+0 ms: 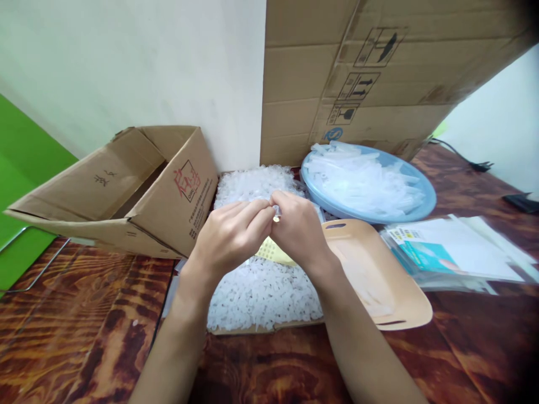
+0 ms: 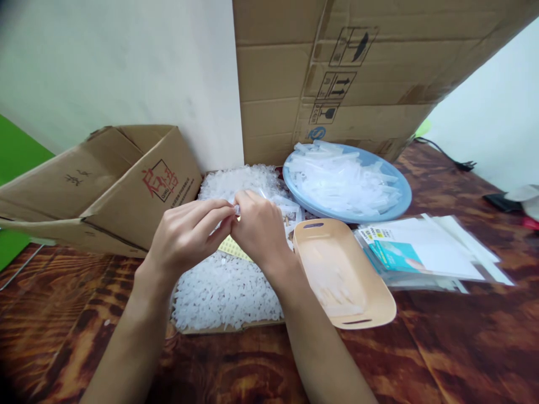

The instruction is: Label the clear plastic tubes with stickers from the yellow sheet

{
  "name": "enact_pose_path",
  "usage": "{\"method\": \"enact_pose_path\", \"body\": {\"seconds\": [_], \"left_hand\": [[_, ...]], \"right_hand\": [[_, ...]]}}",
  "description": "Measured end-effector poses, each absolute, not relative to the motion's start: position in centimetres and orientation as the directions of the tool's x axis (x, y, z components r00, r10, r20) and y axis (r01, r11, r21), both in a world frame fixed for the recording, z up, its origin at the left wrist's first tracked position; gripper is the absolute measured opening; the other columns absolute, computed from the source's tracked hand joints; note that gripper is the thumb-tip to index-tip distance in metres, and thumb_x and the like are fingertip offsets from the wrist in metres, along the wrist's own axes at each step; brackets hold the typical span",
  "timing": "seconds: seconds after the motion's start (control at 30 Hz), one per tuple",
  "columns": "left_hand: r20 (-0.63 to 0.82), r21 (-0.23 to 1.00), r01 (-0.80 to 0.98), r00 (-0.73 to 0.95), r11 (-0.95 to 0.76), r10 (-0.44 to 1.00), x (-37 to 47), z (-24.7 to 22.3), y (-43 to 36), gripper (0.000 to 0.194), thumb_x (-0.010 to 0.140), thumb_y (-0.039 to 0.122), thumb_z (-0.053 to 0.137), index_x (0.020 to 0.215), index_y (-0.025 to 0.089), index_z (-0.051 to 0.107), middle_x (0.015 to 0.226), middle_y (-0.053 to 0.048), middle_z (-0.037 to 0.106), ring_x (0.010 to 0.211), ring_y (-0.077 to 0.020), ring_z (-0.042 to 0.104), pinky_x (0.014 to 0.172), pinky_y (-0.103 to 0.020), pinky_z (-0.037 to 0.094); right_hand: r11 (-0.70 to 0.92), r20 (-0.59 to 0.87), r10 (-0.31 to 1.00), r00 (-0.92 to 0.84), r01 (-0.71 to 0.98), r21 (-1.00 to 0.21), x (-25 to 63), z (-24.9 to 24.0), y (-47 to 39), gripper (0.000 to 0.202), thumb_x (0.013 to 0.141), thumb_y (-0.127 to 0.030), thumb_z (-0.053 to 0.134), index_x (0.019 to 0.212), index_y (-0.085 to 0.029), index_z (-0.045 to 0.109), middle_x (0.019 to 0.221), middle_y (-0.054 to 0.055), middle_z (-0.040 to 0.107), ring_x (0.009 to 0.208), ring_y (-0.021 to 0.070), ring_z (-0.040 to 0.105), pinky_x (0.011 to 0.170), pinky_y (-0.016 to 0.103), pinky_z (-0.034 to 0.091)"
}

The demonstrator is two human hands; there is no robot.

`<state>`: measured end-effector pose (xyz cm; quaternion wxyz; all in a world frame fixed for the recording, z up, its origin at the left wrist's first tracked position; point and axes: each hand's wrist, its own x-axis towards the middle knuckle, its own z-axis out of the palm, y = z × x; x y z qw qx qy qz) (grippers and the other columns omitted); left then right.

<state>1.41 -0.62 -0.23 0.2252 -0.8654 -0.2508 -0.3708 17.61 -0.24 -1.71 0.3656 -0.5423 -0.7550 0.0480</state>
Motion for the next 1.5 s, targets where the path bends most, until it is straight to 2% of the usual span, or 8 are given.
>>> {"method": "enact_pose_path", "body": {"seconds": [0.3,0.5,0.7,0.87,1.0,1.13,1.37,1.5], "left_hand": [[0.727,-0.214,0.606,0.623,-0.766,0.29,1.5,-0.3,-0.7,0.007,0.099,0.009,0.062,0.098,0.012,0.068,0.098,-0.009,0.081,0.078,-0.0215,0.078,0.069,-0.033,0.061],[0.621,-0.217,0.614,0.687,-0.759,0.378,1.1,0.9,-1.6,0.021,0.097,0.009,0.063,0.117,0.012,0.07,0.114,-0.008,0.08,0.086,-0.0245,0.078,0.07,-0.037,0.061],[0.726,-0.133,0.756,0.514,-0.641,0.457,-0.5,2.6,-2.3,0.011,0.098,0.014,0.065,0.1,0.017,0.075,0.098,-0.004,0.082,0.078,-0.0214,0.077,0.067,-0.033,0.057],[0.744,-0.1,0.816,0.441,-0.57,0.501,-1.5,3.0,-2.2,0.012,0.099,0.02,0.064,0.1,0.017,0.076,0.09,-0.004,0.081,0.073,-0.0212,0.076,0.064,-0.033,0.054],[0.732,-0.091,0.827,0.433,-0.554,0.526,-1.3,2.5,-1.9,0.014,0.1,0.02,0.063,0.098,0.018,0.077,0.086,-0.003,0.08,0.073,-0.0211,0.076,0.063,-0.032,0.052],[0.746,0.068,0.788,0.367,-0.612,0.556,-0.6,2.3,-2.0,0.012,0.1,0.02,0.063,0.101,0.019,0.076,0.088,-0.002,0.079,0.075,-0.0178,0.074,0.069,-0.029,0.054],[0.763,0.434,0.545,0.201,-0.718,0.614,1.8,2.1,-2.3,0.015,0.104,0.021,0.06,0.111,0.018,0.072,0.099,-0.004,0.077,0.086,-0.0143,0.071,0.079,-0.027,0.059],[0.755,0.443,0.494,0.245,-0.748,0.608,2.3,1.6,-2.1,0.022,0.103,0.02,0.063,0.123,0.02,0.069,0.116,-0.007,0.071,0.103,-0.0172,0.07,0.091,-0.032,0.061]], "right_hand": [[0.391,0.471,0.871,-0.142,0.78,-0.488,17.6,-1.7,-0.2,0.017,0.08,-0.01,0.051,0.072,-0.023,0.044,0.071,0.002,0.057,0.063,0.0179,0.04,0.06,0.033,0.021],[0.358,0.42,0.901,-0.112,0.737,-0.573,17.9,-1.3,-0.2,0.023,0.082,-0.013,0.056,0.068,-0.023,0.039,0.064,-0.002,0.05,0.059,0.0158,0.038,0.059,0.031,0.023],[0.398,0.409,0.903,-0.134,0.621,-0.675,18.7,-0.5,-0.3,0.02,0.09,-0.027,0.054,0.072,-0.021,0.049,0.068,0.0,0.054,0.065,0.0173,0.049,0.063,0.032,0.029],[0.444,0.433,0.893,-0.123,0.398,-0.803,19.0,-0.9,-0.4,0.024,0.089,-0.021,0.041,0.067,-0.021,0.049,0.061,-0.002,0.045,0.059,0.0155,0.04,0.058,0.033,0.025],[0.353,0.361,0.928,-0.096,-0.089,-0.931,18.7,-1.2,-0.3,0.016,0.079,-0.024,0.045,0.064,-0.022,0.05,0.053,-0.005,0.033,0.049,0.0125,0.024,0.05,0.03,0.017],[0.201,0.297,0.945,-0.134,-0.478,-0.855,18.7,0.0,-0.6,0.006,0.071,-0.03,0.049,0.072,-0.024,0.051,0.049,-0.006,0.034,0.043,0.0113,0.019,0.044,0.027,0.016],[0.146,0.173,0.985,-0.026,-0.419,-0.896,18.4,1.3,-1.3,0.016,0.084,-0.042,0.044,0.079,-0.027,0.042,0.058,-0.006,0.033,0.044,0.0134,0.022,0.048,0.029,0.027],[0.056,0.118,0.986,-0.115,-0.437,-0.898,18.0,1.2,-1.2,0.049,0.091,-0.074,0.039,0.082,-0.026,0.048,0.061,-0.005,0.037,0.046,0.0135,0.025,0.048,0.029,0.027]]}}
